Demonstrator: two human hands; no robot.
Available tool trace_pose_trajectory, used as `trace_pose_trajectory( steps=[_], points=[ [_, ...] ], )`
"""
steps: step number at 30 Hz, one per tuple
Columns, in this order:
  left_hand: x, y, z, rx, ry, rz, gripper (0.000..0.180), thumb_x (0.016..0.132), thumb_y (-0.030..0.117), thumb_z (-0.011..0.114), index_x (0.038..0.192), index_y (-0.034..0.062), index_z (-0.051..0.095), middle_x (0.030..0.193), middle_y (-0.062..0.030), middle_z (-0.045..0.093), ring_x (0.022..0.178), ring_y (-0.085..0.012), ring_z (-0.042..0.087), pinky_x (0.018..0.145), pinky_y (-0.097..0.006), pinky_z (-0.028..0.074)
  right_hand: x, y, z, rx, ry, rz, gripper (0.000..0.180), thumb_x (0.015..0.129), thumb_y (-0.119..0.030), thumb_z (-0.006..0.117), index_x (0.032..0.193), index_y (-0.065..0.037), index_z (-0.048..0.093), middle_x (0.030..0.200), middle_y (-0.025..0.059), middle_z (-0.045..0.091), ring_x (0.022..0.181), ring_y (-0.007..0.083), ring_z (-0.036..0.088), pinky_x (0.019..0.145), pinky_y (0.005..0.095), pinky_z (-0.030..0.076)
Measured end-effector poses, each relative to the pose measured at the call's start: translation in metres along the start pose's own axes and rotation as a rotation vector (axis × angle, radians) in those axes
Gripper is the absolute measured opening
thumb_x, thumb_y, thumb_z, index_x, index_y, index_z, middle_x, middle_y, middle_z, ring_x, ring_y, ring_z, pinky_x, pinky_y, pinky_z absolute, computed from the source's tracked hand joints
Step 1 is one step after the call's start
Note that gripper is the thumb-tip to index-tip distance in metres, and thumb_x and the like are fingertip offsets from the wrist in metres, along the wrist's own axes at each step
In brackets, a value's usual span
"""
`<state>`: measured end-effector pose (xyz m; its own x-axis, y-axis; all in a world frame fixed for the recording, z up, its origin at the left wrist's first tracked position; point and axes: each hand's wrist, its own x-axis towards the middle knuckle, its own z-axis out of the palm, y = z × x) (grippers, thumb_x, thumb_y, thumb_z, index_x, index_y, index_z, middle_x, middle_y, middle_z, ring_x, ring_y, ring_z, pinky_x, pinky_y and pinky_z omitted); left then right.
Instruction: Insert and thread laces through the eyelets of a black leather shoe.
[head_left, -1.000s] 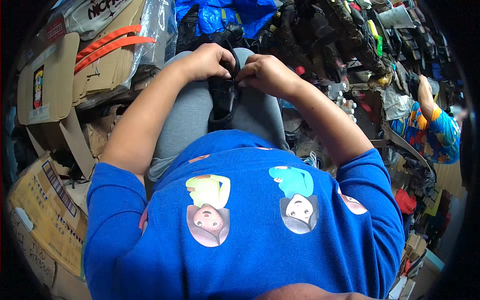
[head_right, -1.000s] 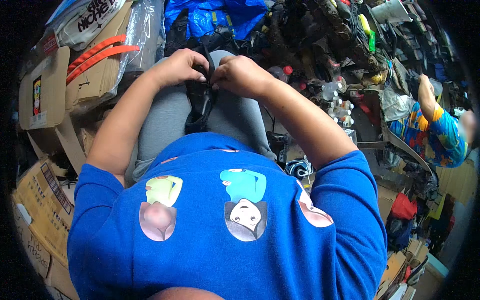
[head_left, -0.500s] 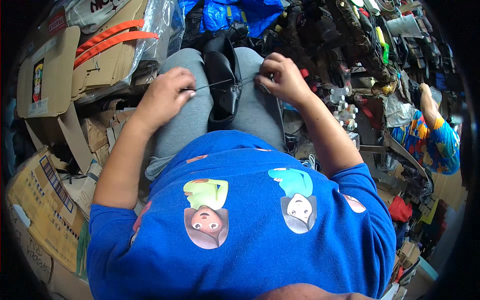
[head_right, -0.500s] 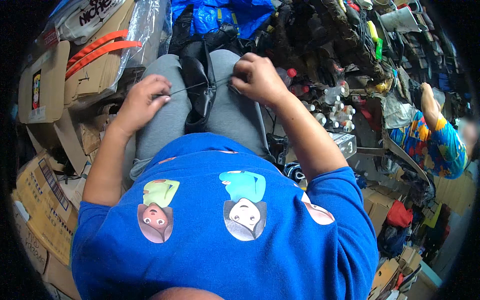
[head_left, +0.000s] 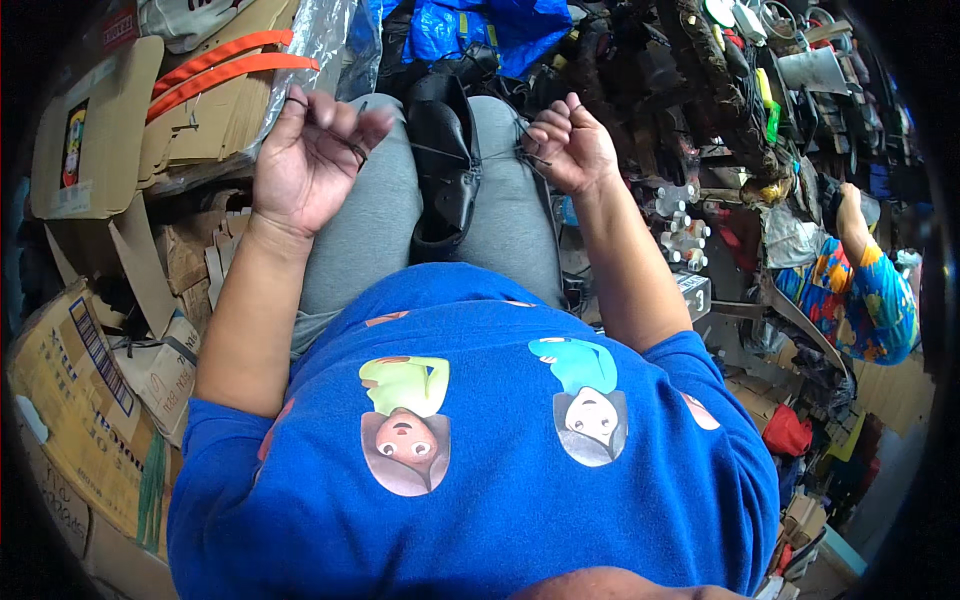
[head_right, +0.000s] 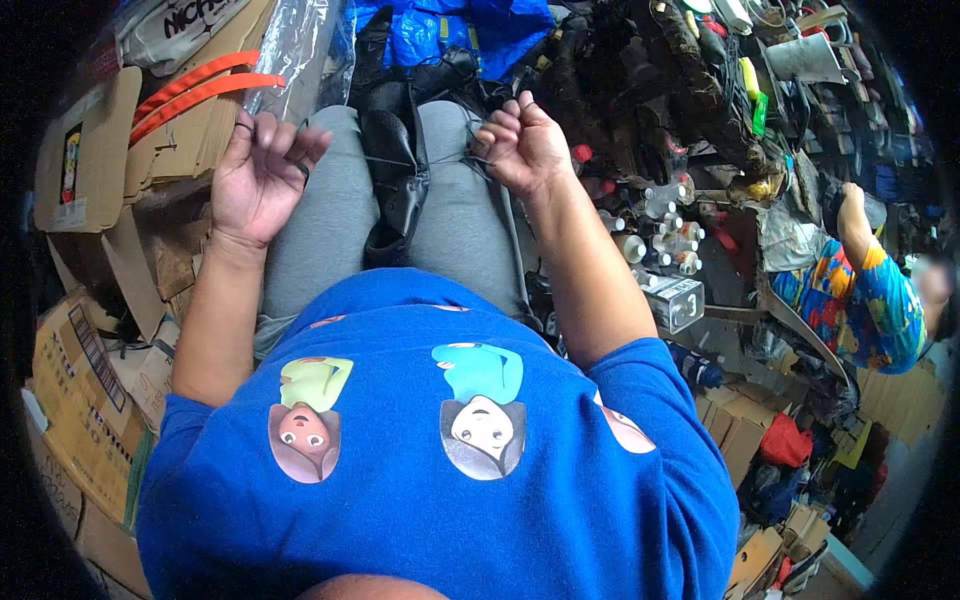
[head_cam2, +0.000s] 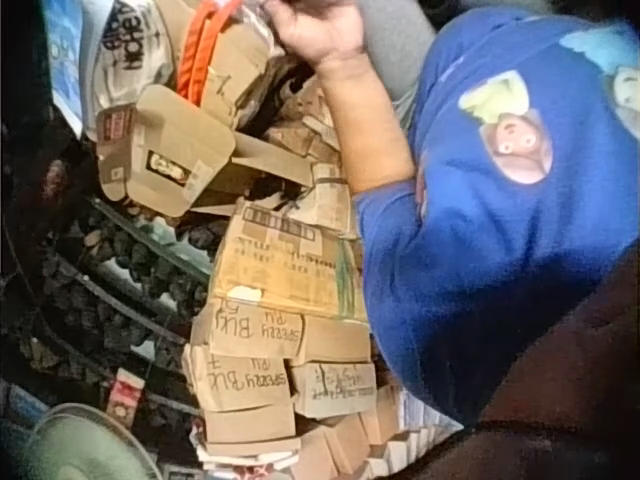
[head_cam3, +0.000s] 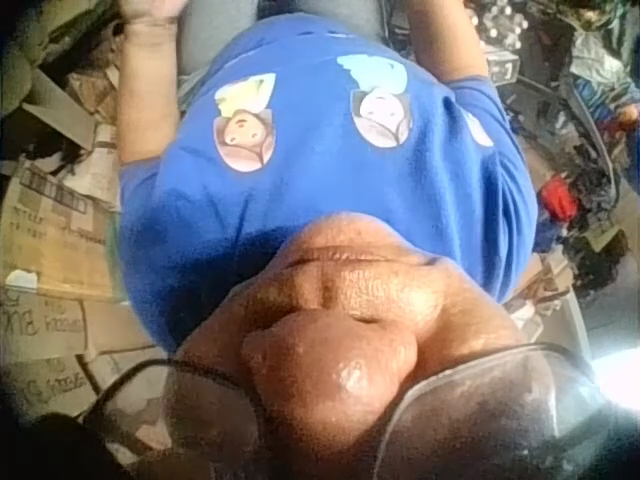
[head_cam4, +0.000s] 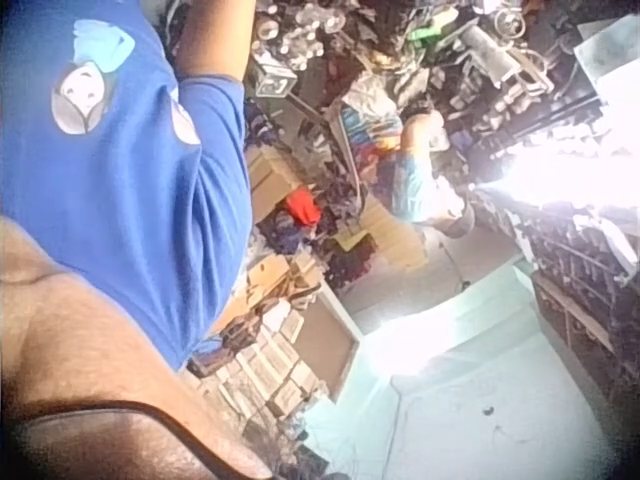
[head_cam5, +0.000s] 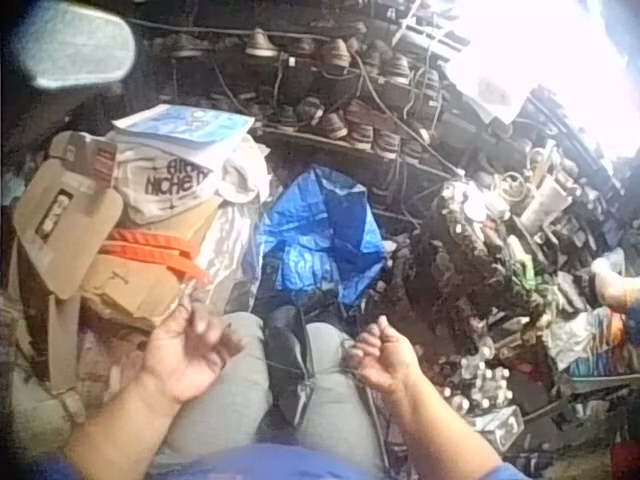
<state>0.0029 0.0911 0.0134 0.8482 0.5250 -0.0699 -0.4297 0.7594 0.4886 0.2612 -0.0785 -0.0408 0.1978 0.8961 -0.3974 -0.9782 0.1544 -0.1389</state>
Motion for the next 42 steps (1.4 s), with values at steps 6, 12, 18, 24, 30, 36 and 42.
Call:
trace_pose_trajectory(
  steps=[6, 12, 18, 24, 30, 36, 42],
  points=[
    [-0.004, 0.025, -0.077, -0.011, -0.01, -0.187, 0.035, 0.1, 0.031, 0.038, 0.072, 0.0115, 0.044, 0.061, -0.0008, 0.035, 0.058, -0.0153, 0.038, 0.087, -0.037, 0.043, -0.023, -0.002, -0.01, -0.456, 0.126, -0.12, 0.041, 0.099, -0.038, 0.043, 0.068, -0.011, 0.043, 0.054, -0.0014, 0.033, 0.048, 0.0133, 0.032, 0.063, 0.0338, 0.042],
    [-0.057, 0.095, -0.081, 1.196, 0.318, -0.324, 0.031, 0.091, 0.027, 0.057, 0.11, 0.0029, 0.061, 0.107, -0.0087, 0.063, 0.076, -0.0105, 0.054, 0.057, -0.025, 0.042, -0.07, -0.064, -0.044, -1.661, 0.41, 0.014, 0.035, 0.088, -0.027, 0.064, 0.109, 0.001, 0.06, 0.094, 0.0115, 0.067, 0.088, 0.0177, 0.064, 0.082, 0.033, 0.05],
    [-0.09, 0.104, -0.048, 1.482, 0.502, 0.252, 0.04, 0.077, 0.018, 0.072, 0.114, 0.0052, 0.064, 0.102, -0.0029, 0.064, 0.071, -0.0086, 0.054, 0.061, -0.022, 0.043, -0.055, -0.096, -0.025, -1.978, 0.208, -0.376, 0.06, 0.078, -0.025, 0.075, 0.132, -0.009, 0.052, 0.124, 0.0157, 0.053, 0.11, 0.0203, 0.055, 0.091, 0.0334, 0.047],
    [-0.036, -0.033, 0.048, 1.953, -0.155, 0.148, 0.068, 0.06, 0.047, 0.081, 0.105, 0.0021, 0.057, 0.102, -0.0162, 0.059, 0.097, -0.0351, 0.059, 0.083, -0.041, 0.048, 0.04, 0.005, 0.095, -2.545, -0.422, -0.207, 0.066, 0.073, -0.041, 0.077, 0.128, -0.012, 0.053, 0.087, 0.0093, 0.061, 0.08, 0.0181, 0.058, 0.073, 0.0327, 0.047],
    [-0.015, -0.065, 0.036, 2.149, -0.321, -0.011, 0.044, 0.068, 0.034, 0.077, 0.092, 0.0031, 0.057, 0.091, -0.0152, 0.062, 0.087, -0.0359, 0.061, 0.077, -0.045, 0.05, 0.043, -0.001, 0.11, -2.624, -0.202, 0.383, 0.047, 0.075, -0.047, 0.072, 0.094, -0.005, 0.066, 0.076, 0.0095, 0.063, 0.074, 0.0208, 0.061, 0.071, 0.0339, 0.048],
    [0.02, -0.044, 0.006, 2.117, -0.507, 0.251, 0.029, 0.075, 0.013, 0.068, 0.103, 0.0079, 0.063, 0.09, -0.0133, 0.062, 0.087, -0.0335, 0.061, 0.075, -0.043, 0.05, -0.008, -0.024, 0.063, -2.094, 0.09, 0.032, 0.037, 0.08, -0.036, 0.072, 0.094, -0.003, 0.07, 0.078, 0.0031, 0.066, 0.073, 0.0118, 0.058, 0.071, 0.0277, 0.045],
    [0.042, -0.021, 0.009, 2.162, -0.678, 0.425, 0.027, 0.072, 0.008, 0.067, 0.099, 0.0091, 0.065, 0.086, -0.0115, 0.062, 0.082, -0.0322, 0.062, 0.073, -0.041, 0.051, -0.052, 0.018, 0.041, -1.902, 0.256, -0.411, 0.03, 0.083, -0.031, 0.071, 0.09, -0.002, 0.069, 0.074, 0.0048, 0.064, 0.07, 0.01, 0.056, 0.068, 0.0278, 0.046]
  ],
)
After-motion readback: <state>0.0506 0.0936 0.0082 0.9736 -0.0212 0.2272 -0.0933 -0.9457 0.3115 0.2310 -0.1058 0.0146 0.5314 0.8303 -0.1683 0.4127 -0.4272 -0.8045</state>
